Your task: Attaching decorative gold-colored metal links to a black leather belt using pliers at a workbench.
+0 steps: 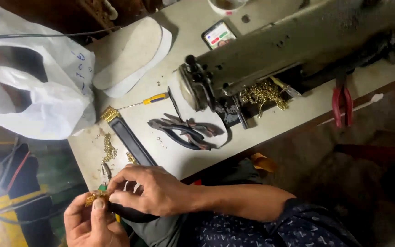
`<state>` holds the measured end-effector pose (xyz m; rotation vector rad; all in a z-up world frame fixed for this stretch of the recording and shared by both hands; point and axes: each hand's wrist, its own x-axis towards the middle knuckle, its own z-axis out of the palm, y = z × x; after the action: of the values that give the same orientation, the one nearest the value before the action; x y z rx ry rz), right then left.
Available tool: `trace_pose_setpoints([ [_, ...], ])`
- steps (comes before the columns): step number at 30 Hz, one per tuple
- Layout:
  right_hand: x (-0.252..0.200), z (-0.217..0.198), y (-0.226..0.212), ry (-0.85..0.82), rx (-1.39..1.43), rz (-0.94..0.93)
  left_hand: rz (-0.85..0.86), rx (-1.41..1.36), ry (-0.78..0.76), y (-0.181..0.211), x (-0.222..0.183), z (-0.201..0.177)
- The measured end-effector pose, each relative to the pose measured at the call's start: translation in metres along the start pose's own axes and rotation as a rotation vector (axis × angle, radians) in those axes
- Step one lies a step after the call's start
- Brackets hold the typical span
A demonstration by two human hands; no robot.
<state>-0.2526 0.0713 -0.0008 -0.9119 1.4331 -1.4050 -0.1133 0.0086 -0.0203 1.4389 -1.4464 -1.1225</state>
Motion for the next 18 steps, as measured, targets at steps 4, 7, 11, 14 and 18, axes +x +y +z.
trace_pose_setpoints([
  [4,-0.03,-0.03,0.031,0.006,-0.144,-0.223,0.006,-0.145,-0.015,-0.015,0.008,0.0],
  [7,-0.058,-0.065,0.057,0.189,-0.274,-0.398,-0.011,-0.261,-0.021,-0.018,0.007,0.0],
  [11,-0.081,-0.142,0.077,0.565,-0.713,-0.566,-0.005,-0.237,0.015,-0.019,0.002,-0.006],
  [14,-0.079,-0.203,0.088,0.744,-0.94,-0.484,0.035,-0.248,0.006,-0.026,-0.004,-0.012],
  [18,-0.057,-0.253,0.091,0.795,-1.268,-0.332,0.094,-0.288,-0.026,-0.032,-0.013,-0.015],
])
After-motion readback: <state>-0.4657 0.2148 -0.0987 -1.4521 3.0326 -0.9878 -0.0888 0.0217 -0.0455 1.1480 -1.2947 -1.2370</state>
